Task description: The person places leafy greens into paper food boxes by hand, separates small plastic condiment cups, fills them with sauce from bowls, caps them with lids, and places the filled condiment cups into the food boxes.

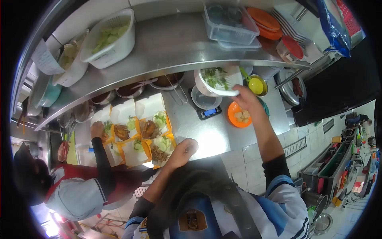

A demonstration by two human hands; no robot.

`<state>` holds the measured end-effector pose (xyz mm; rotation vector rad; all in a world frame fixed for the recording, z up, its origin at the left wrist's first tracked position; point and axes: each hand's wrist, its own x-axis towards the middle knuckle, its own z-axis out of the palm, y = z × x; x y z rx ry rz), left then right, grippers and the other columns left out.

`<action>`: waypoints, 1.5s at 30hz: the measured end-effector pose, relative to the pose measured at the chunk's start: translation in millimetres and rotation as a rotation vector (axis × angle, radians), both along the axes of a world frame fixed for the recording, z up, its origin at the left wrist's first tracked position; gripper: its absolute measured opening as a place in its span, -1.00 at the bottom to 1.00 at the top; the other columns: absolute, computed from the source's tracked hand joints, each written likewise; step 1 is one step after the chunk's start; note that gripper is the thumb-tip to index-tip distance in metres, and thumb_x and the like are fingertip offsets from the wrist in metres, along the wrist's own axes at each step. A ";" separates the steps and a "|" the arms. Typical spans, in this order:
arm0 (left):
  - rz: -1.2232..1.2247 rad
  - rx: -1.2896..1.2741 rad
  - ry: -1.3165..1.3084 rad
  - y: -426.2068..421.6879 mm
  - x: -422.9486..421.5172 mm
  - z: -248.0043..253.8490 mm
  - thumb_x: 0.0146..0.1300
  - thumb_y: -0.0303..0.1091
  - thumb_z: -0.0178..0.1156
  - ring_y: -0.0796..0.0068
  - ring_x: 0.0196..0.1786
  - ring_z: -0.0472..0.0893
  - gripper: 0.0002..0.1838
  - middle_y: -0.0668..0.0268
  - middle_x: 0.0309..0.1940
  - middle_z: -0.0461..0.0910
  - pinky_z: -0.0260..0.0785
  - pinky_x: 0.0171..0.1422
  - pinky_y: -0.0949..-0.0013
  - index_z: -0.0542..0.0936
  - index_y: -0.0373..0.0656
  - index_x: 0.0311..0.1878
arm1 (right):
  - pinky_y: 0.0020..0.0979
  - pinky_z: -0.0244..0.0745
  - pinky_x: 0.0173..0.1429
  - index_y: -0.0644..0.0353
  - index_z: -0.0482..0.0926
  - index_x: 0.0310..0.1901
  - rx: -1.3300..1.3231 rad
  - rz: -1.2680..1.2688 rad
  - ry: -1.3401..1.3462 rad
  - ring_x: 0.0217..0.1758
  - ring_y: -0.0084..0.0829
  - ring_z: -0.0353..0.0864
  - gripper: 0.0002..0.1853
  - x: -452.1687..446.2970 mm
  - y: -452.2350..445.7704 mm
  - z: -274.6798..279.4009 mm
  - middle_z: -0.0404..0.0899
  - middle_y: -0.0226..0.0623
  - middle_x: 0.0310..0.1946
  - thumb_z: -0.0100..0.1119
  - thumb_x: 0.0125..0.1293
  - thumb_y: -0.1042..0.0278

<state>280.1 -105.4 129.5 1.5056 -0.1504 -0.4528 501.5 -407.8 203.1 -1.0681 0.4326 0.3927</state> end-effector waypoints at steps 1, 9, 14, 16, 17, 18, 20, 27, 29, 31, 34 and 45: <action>-0.005 0.003 -0.009 -3.1 3.8 -2.8 0.44 -0.45 0.17 0.57 -0.01 0.55 -0.84 0.36 -0.15 0.58 0.40 0.17 0.46 0.50 -0.26 0.01 | -0.30 0.66 0.06 0.30 0.47 0.00 0.013 -0.013 0.003 0.03 -0.28 0.60 -0.75 20.8 7.4 -7.7 0.54 -0.18 -0.04 0.13 0.30 0.48; -0.006 0.011 -0.053 -20.2 14.5 -17.1 0.43 -0.41 0.19 0.58 0.00 0.56 -0.82 0.35 -0.13 0.59 0.42 0.19 0.44 0.52 -0.28 0.01 | -0.23 0.74 -0.05 0.28 0.46 0.09 -0.083 -0.041 -0.127 0.02 -0.21 0.63 -0.69 106.4 68.4 -39.4 0.53 -0.09 0.01 0.09 0.31 0.54; 0.053 0.020 0.032 4.2 -12.7 -28.7 0.43 -0.44 0.18 0.57 0.03 0.56 -0.84 0.36 -0.11 0.59 0.40 0.20 0.44 0.52 -0.25 0.01 | -0.22 0.78 -0.16 0.44 0.44 0.11 -0.175 -0.183 -0.145 -0.03 -0.12 0.69 -0.63 104.8 68.7 -78.4 0.55 0.01 0.01 0.13 0.27 0.55; 0.108 -0.045 0.086 12.1 -20.8 -32.8 0.42 -0.48 0.17 0.56 0.02 0.56 -0.85 0.36 -0.11 0.60 0.40 0.19 0.44 0.53 -0.22 0.01 | -0.22 0.78 -0.18 0.45 0.43 0.12 -0.176 -0.175 -0.126 -0.04 -0.12 0.68 -0.63 104.4 64.3 -79.5 0.55 0.01 0.01 0.12 0.28 0.56; 0.106 -0.043 0.092 11.8 -23.1 -35.5 0.42 -0.48 0.17 0.56 0.02 0.56 -0.85 0.36 -0.11 0.60 0.40 0.19 0.44 0.53 -0.22 0.01 | -0.22 0.78 -0.20 0.46 0.43 0.12 -0.178 -0.168 -0.115 -0.05 -0.12 0.68 -0.63 104.5 61.3 -79.3 0.55 0.01 0.01 0.11 0.28 0.56; 0.122 -0.074 0.089 10.4 -23.2 -33.8 0.41 -0.42 0.18 0.59 -0.03 0.55 -0.84 0.38 -0.12 0.59 0.40 0.12 0.46 0.55 -0.21 0.00 | -0.22 0.78 -0.20 0.46 0.43 0.12 -0.175 -0.170 -0.110 -0.05 -0.12 0.68 -0.63 106.8 57.9 -78.3 0.55 0.01 0.01 0.11 0.28 0.56; 0.134 -0.100 0.087 6.5 -17.8 -31.2 0.40 -0.37 0.20 0.62 -0.08 0.53 -0.83 0.40 -0.13 0.58 0.39 0.06 0.48 0.57 -0.19 -0.02 | -0.23 0.77 -0.21 0.46 0.42 0.13 -0.267 -0.129 -0.109 -0.07 -0.12 0.69 -0.61 112.5 51.0 -75.0 0.55 0.02 0.00 0.12 0.28 0.55; 0.013 0.075 -0.185 -31.5 55.2 -48.4 0.39 -0.41 0.20 0.48 -0.05 0.61 -0.69 0.29 -0.10 0.63 0.43 0.12 0.43 0.47 -0.22 0.14 | -0.21 0.70 -0.17 0.38 0.50 0.07 -0.412 -0.061 -0.176 -0.10 -0.18 0.66 -0.64 80.3 38.9 -32.4 0.58 -0.10 -0.08 0.11 0.23 0.50; -0.080 0.021 -0.095 -29.8 62.7 -4.9 0.39 -0.41 0.19 0.50 -0.07 0.61 -0.68 0.30 -0.13 0.63 0.44 0.11 0.44 0.46 -0.23 0.16 | -0.27 0.65 -0.18 0.37 0.54 0.06 -0.466 0.065 -0.244 -0.12 -0.29 0.66 -0.65 56.0 9.5 -25.5 0.62 -0.16 -0.13 0.09 0.23 0.47; -0.059 0.016 -0.125 -18.7 56.5 6.6 0.40 -0.40 0.19 0.53 -0.07 0.61 -0.68 0.31 -0.15 0.64 0.45 0.10 0.43 0.46 -0.25 0.17 | -0.34 0.61 -0.18 0.37 0.57 0.05 -0.545 0.218 -0.302 -0.16 -0.37 0.66 -0.64 25.1 -21.8 -9.7 0.65 -0.21 -0.19 0.07 0.21 0.48; -0.053 0.051 -0.035 6.0 32.0 14.3 0.42 -0.40 0.16 0.53 -0.07 0.61 -0.68 0.30 -0.18 0.64 0.45 0.09 0.42 0.46 -0.27 0.17 | -0.44 0.51 0.00 0.38 0.59 0.06 -0.625 0.563 -0.303 -0.15 -0.47 0.63 -0.61 -9.1 -65.3 40.3 0.67 -0.27 -0.18 0.12 0.17 0.51; -0.093 -0.001 0.109 43.7 7.1 -16.6 0.39 -0.26 0.23 0.47 -0.03 0.59 -0.59 0.21 -0.09 0.63 0.46 0.08 0.36 0.47 -0.22 0.21 | -0.38 0.56 0.15 0.40 0.49 0.18 -0.212 0.173 -0.479 -0.02 -0.37 0.69 -0.51 -66.5 47.0 199.8 0.65 -0.14 0.00 0.09 0.14 0.60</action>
